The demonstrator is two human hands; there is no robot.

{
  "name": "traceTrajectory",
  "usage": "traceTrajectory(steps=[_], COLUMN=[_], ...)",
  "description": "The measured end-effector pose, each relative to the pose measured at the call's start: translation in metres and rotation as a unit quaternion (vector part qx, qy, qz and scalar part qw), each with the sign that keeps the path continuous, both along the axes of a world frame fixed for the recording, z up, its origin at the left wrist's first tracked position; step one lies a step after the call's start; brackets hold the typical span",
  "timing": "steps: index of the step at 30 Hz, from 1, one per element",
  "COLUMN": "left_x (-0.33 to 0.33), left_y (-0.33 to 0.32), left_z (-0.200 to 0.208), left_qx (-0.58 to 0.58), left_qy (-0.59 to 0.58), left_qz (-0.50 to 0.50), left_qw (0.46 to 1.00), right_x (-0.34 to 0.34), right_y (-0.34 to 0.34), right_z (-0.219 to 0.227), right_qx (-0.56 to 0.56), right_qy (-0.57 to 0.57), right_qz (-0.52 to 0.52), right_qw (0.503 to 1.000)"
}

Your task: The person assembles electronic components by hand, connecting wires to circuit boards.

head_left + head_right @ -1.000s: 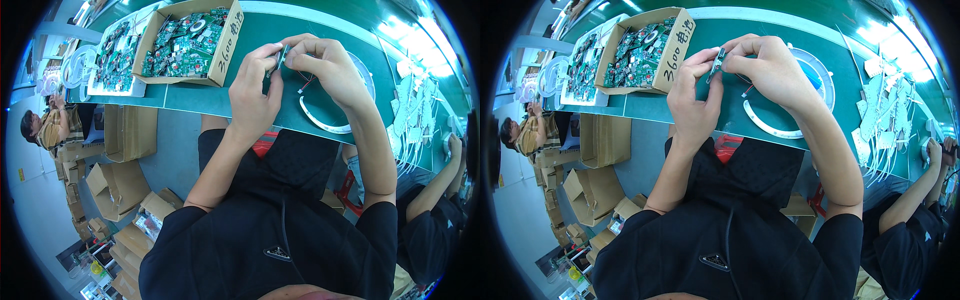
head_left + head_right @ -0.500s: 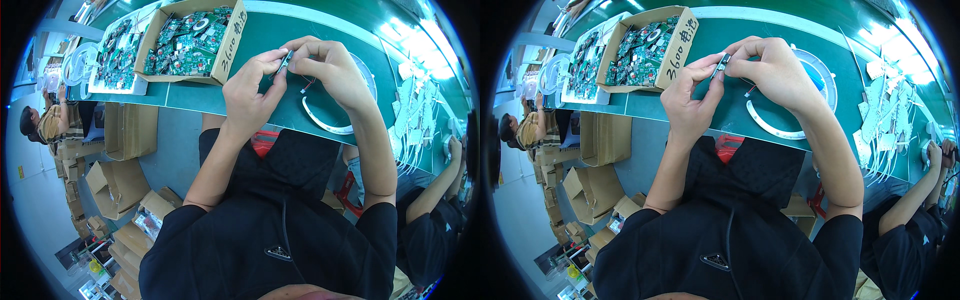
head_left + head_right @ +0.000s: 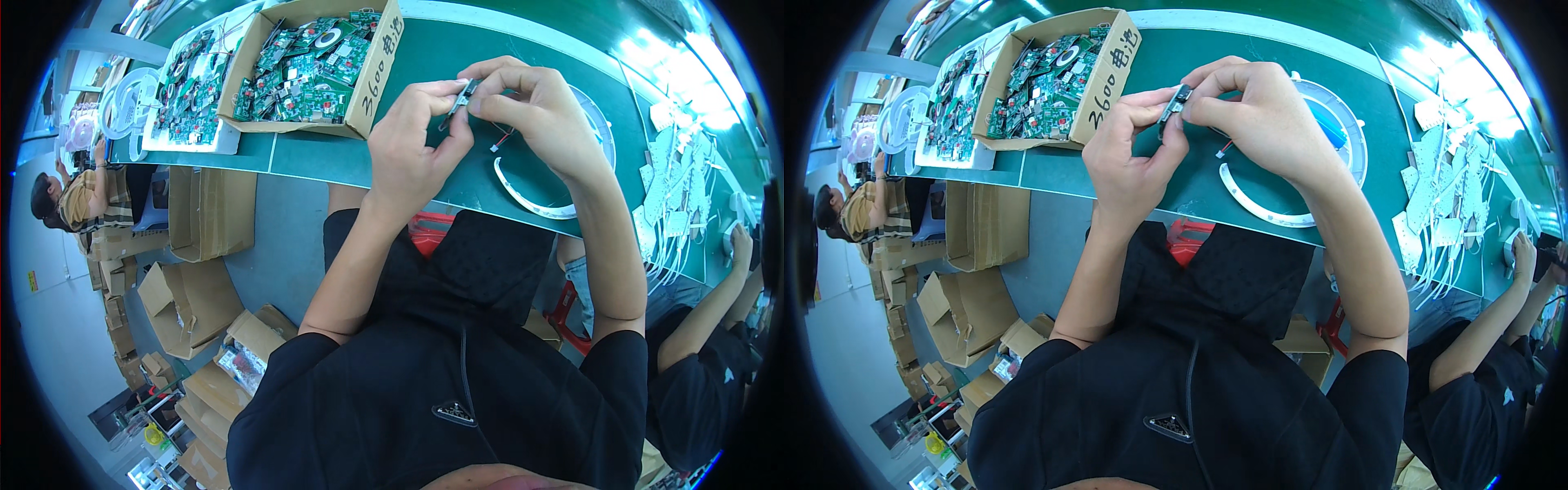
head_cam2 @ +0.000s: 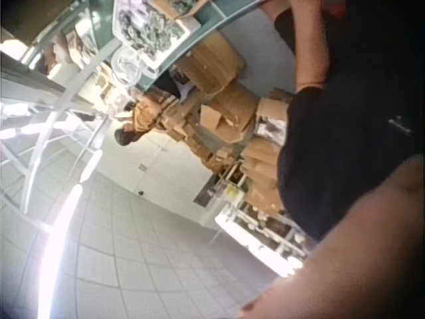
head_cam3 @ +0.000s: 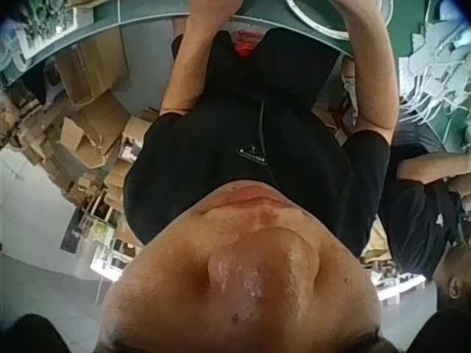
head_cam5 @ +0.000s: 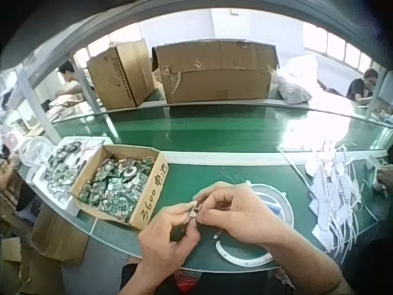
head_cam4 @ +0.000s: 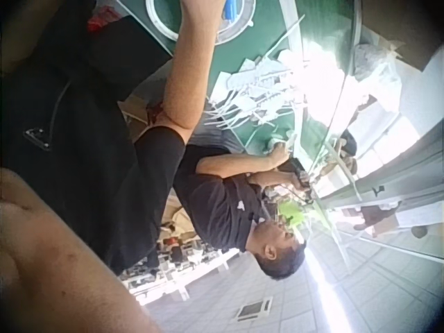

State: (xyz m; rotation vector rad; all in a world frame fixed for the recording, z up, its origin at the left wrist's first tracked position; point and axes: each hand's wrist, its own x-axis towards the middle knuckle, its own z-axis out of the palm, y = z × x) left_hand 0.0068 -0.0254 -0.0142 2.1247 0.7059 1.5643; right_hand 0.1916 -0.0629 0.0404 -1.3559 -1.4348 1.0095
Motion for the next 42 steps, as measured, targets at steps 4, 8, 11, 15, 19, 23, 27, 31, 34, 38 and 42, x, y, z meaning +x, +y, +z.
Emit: traceTrajectory(steps=[4, 8, 11, 15, 19, 23, 27, 31, 34, 38, 42], left_x=[-0.004, -0.004, -0.003, -0.002, -0.009, -0.010, -0.011, -0.012, -0.011, -0.011, -0.009], left_y=[0.000, -0.002, -0.004, -0.004, -0.003, -0.003, -0.002, -0.002, -0.004, -0.003, -0.007], left_z=[0.000, 0.001, 0.003, 0.003, -0.001, -0.002, -0.007, -0.006, -0.005, -0.004, 0.007], left_qx=[-0.037, -0.098, -0.137, -0.160, -0.151, -0.154, -0.149, -0.163, -0.171, -0.177, -0.302], left_qy=[0.012, -0.027, -0.062, -0.081, -0.031, -0.031, -0.029, -0.033, -0.027, -0.030, -0.072], left_qz=[-0.003, -0.019, -0.017, -0.037, -0.065, -0.063, -0.062, -0.071, -0.072, -0.077, -0.109], left_qw=[0.999, 0.995, 0.989, 0.983, 0.986, 0.986, 0.986, 0.984, 0.982, 0.981, 0.944], right_x=[-0.002, -0.001, -0.002, -0.002, -0.001, -0.003, -0.004, -0.004, -0.002, -0.001, 0.013], right_y=[0.001, 0.004, 0.003, 0.004, 0.004, 0.005, 0.006, 0.005, 0.005, 0.005, 0.004], right_z=[-0.001, -0.005, 0.002, -0.001, 0.001, 0.001, 0.001, 0.001, 0.000, -0.001, 0.010], right_qx=[0.044, 0.118, 0.087, 0.121, 0.130, 0.133, 0.136, 0.136, 0.131, 0.124, 0.138], right_qy=[0.000, -0.018, -0.022, -0.058, -0.097, -0.094, -0.104, -0.099, -0.100, -0.098, -0.093], right_qz=[-0.004, -0.044, -0.010, 0.020, 0.035, 0.040, 0.037, 0.036, 0.037, 0.040, -0.017], right_qw=[0.999, 0.992, 0.996, 0.991, 0.986, 0.986, 0.985, 0.985, 0.986, 0.987, 0.986])
